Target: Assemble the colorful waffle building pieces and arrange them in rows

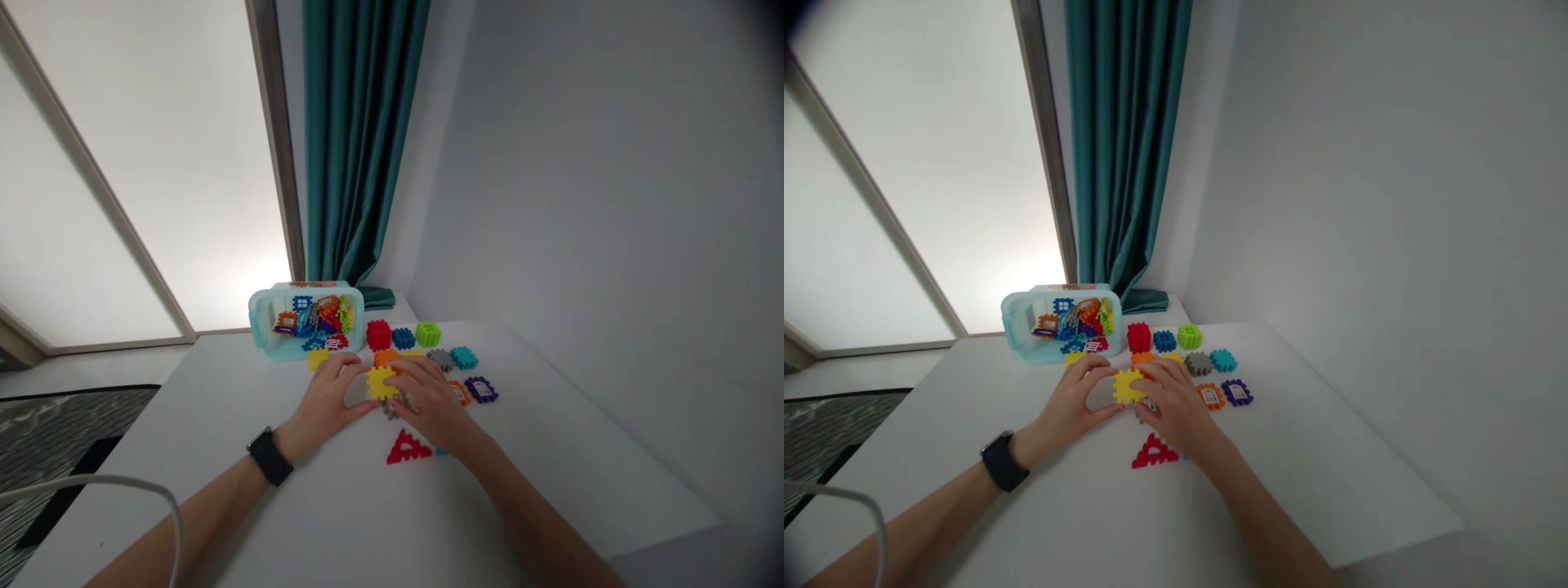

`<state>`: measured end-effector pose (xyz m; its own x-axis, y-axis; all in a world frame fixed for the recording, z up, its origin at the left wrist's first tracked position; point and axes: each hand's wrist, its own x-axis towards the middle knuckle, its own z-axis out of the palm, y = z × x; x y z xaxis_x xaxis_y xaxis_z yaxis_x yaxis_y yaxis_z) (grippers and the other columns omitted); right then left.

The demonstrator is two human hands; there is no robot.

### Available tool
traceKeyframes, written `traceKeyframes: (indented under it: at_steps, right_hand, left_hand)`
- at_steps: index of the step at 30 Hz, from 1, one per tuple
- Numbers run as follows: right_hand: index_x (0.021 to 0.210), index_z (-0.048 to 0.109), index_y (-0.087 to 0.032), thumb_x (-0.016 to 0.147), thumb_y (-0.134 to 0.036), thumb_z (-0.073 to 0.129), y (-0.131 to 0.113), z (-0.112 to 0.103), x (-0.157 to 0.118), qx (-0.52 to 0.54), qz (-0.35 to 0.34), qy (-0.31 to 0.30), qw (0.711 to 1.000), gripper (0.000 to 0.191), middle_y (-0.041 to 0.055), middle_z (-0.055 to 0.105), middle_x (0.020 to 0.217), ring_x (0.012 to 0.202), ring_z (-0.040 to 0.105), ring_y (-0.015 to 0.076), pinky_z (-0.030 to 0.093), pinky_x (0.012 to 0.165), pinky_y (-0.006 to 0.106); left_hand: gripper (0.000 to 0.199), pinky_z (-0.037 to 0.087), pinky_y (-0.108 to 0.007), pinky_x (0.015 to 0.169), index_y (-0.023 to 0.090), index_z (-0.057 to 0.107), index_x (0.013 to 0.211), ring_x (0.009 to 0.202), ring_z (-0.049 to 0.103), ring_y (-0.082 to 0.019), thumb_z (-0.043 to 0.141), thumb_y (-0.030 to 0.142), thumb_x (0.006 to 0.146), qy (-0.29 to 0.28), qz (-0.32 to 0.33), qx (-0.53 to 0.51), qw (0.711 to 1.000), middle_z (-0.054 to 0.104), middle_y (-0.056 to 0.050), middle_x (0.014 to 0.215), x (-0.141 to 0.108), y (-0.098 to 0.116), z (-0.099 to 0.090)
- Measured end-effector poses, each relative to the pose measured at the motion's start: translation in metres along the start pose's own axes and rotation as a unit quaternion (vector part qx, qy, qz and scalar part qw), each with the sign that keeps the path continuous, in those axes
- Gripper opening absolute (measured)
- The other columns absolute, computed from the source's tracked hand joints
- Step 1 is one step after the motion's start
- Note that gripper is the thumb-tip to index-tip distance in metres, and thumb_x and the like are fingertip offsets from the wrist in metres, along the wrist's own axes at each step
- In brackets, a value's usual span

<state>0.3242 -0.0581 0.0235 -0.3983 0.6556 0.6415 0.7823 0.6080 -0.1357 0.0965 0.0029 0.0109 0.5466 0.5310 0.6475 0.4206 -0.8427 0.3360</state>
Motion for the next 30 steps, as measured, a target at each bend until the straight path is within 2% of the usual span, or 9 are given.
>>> traceKeyframes:
  at_steps: [6,9,13,18,23,30]
  right_hand:
    - [0.111,0.066,-0.025,0.089,-0.021,0.064,0.032,-0.016,-0.013,-0.005,0.046,-0.01,0.999,0.023,0.0094,0.066,0.13,0.122,0.057,0.0281,0.044,0.107,0.052]
    - [0.111,0.065,-0.024,0.09,-0.022,0.063,0.054,-0.02,-0.017,0.0,0.061,-0.015,0.998,0.021,0.0093,0.065,0.131,0.122,0.057,0.0276,0.045,0.106,0.051]
    - [0.111,0.065,-0.025,0.088,-0.021,0.064,0.086,-0.018,-0.018,0.019,0.08,-0.026,0.996,0.024,0.0089,0.066,0.13,0.121,0.059,0.0272,0.044,0.107,0.053]
    - [0.113,0.064,-0.024,0.085,-0.02,0.067,0.119,-0.007,-0.012,0.039,0.105,-0.079,0.991,0.028,0.0088,0.067,0.128,0.12,0.059,0.0279,0.045,0.106,0.053]
    - [0.114,0.065,-0.025,0.084,-0.02,0.069,0.133,0.001,-0.01,0.058,0.127,-0.108,0.984,0.031,0.0087,0.067,0.127,0.12,0.059,0.0264,0.046,0.106,0.051]
    - [0.117,0.065,-0.027,0.086,-0.022,0.066,0.133,0.0,-0.014,0.081,0.144,-0.12,0.979,0.031,0.0072,0.067,0.129,0.122,0.058,0.0253,0.044,0.108,0.05]
  left_hand:
    - [0.054,0.049,-0.049,0.099,0.024,0.052,0.131,0.117,0.057,-0.03,0.075,0.039,0.084,-0.001,0.001,-0.025,1.0,0.058,-0.012,0.125,0.022,0.007,0.022]
    - [0.048,0.05,-0.047,0.1,0.024,0.051,0.13,0.118,0.057,-0.029,0.072,0.034,0.087,0.0,0.007,-0.034,0.999,0.057,-0.012,0.126,0.024,0.003,0.029]
    - [0.036,0.051,-0.044,0.097,0.023,0.055,0.124,0.114,0.059,-0.026,0.066,0.026,0.09,0.004,0.036,-0.031,0.999,0.059,-0.011,0.122,0.02,-0.009,0.034]
    - [0.031,0.053,-0.042,0.095,0.022,0.056,0.121,0.109,0.06,-0.025,0.062,0.022,0.091,0.0,0.052,-0.013,0.999,0.06,-0.011,0.118,0.016,-0.023,0.036]
    - [0.027,0.053,-0.042,0.095,0.021,0.057,0.12,0.11,0.06,-0.025,0.057,0.019,0.093,0.01,0.031,-0.012,0.999,0.06,-0.011,0.119,0.015,-0.031,0.04]
    - [0.025,0.053,-0.043,0.095,0.021,0.057,0.119,0.109,0.059,-0.024,0.054,0.019,0.094,-0.004,0.022,-0.017,1.0,0.061,-0.011,0.118,0.012,-0.033,0.043]
